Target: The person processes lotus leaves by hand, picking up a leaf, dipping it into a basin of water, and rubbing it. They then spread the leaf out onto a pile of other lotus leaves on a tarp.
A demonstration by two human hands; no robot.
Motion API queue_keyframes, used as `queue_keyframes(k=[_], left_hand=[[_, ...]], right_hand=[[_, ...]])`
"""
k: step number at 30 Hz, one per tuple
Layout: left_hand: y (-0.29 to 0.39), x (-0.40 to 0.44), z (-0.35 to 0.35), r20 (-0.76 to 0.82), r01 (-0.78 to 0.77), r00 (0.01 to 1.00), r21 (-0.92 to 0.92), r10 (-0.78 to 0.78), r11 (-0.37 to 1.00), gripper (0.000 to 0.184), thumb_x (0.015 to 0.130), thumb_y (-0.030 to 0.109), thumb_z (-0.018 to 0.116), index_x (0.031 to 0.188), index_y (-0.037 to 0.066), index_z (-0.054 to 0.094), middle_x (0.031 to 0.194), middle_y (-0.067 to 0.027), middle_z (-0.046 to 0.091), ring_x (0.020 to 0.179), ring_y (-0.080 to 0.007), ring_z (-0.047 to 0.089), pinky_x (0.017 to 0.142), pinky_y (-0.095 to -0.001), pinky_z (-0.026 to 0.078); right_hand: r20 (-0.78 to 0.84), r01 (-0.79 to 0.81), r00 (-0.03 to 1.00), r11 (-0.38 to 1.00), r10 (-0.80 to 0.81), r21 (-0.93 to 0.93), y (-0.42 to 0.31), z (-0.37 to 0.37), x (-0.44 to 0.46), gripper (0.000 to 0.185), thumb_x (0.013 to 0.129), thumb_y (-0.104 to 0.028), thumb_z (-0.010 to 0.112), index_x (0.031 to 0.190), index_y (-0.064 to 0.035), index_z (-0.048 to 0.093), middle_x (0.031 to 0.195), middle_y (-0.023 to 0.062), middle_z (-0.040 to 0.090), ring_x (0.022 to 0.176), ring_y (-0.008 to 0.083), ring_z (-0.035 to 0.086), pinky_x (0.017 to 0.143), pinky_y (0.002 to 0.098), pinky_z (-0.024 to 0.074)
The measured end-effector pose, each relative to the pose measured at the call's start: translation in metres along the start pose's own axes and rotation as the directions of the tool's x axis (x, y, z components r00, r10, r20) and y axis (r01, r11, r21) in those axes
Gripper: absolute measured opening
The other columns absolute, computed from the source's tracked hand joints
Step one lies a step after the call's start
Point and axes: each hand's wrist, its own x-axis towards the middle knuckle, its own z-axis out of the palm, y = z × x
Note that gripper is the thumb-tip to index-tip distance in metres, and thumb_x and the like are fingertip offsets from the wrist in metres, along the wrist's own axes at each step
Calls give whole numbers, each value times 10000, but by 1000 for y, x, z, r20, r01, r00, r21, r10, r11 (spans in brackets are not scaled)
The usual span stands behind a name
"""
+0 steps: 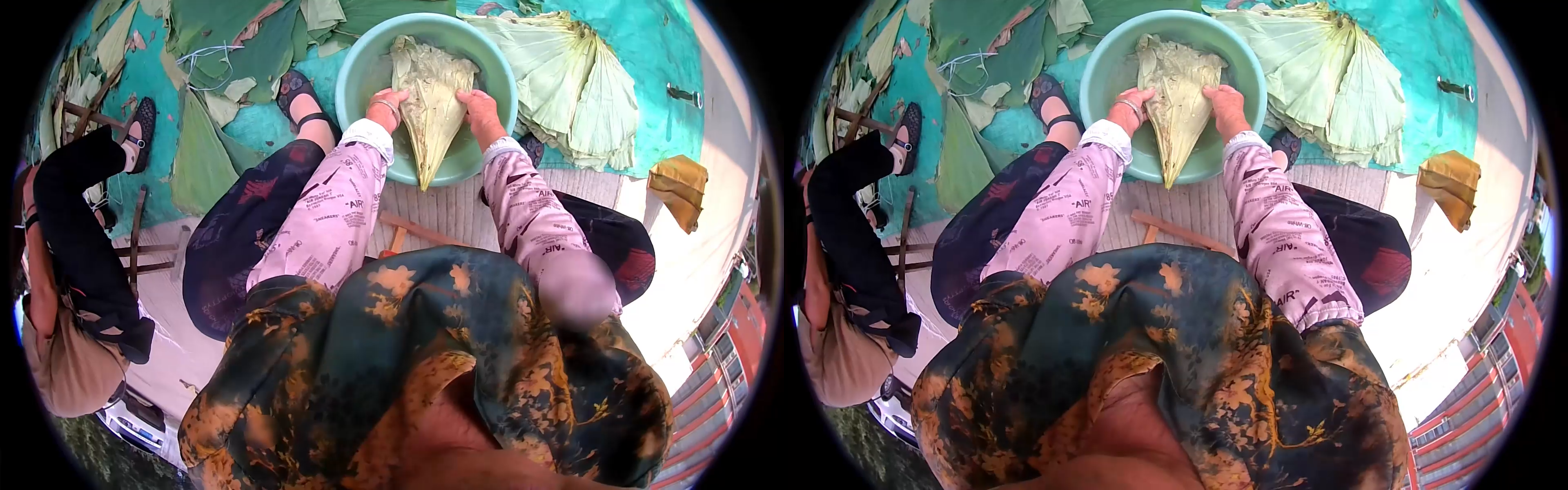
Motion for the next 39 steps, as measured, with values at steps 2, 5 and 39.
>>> queue_keyframes(k=[2, 5, 39], left_hand=[[2, -10, 15, -80, -75, 993, 74, 81, 994, 446, 708, 45, 676, 1094, 29, 455, 913, -121, 582, 789, -277, 590, 621, -395, 489], [17, -30, 16, -14, 5, 1000, -44, -5, 999, 471, 662, 62, 712, 1076, 24, 488, 937, -110, 576, 797, -230, 568, 689, -375, 461], [21, -26, 11, -178, -424, 882, 102, 436, 900, 171, 733, 77, 586, 843, -54, 578, 756, -138, 607, 647, -242, 544, 652, -340, 430]], right_hand=[[-99, 24, 995, 998, -18, 51, 0, -6, -8, 331, 673, -121, 705, 943, -26, 540, 822, 55, 587, 698, 187, 555, 564, 322, 423], [-106, 21, 994, 993, -9, 112, 2, -8, -11, 284, 660, -90, 704, 887, -27, 546, 786, 59, 586, 689, 196, 558, 563, 321, 426], [-221, 156, 966, 983, -132, 94, 2, -19, 4, 347, 656, -122, 727, 895, 69, 563, 849, 114, 602, 744, 192, 563, 679, 291, 454]])
